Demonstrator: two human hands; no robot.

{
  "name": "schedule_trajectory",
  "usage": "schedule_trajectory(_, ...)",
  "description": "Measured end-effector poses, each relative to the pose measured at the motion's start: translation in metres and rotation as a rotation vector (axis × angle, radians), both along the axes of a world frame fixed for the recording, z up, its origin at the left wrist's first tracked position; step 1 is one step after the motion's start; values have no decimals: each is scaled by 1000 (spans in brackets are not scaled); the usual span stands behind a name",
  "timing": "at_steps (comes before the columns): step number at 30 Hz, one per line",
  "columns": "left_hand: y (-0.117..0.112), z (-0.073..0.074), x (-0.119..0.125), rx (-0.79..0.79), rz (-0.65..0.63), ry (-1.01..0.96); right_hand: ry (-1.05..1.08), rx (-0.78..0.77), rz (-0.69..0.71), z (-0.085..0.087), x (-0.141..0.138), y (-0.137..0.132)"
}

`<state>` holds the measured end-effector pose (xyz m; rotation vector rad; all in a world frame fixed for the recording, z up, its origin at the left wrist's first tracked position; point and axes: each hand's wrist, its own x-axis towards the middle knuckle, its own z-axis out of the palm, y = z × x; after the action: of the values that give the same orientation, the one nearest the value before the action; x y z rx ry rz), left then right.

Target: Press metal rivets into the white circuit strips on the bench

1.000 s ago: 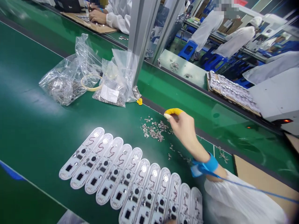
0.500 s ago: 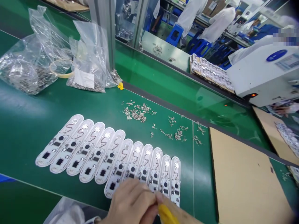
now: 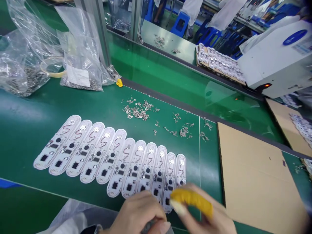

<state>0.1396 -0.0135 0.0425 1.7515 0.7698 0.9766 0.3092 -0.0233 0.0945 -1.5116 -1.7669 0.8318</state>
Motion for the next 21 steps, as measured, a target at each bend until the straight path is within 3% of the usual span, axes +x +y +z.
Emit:
schedule_trajectory(3,3,-13,-5,435,49,281,-235,171,2,-21,8,22)
schedule_trajectory(5,4,-22,-9,554,36,422,-353,200,37,-33,11,30)
schedule_trajectory(10,1,-34,-12,570,-9,501,-470,193,85,-43,11,32)
schedule_trajectory(21,5,-29,-13,585,-2,493,-582,234,106,-37,4,35)
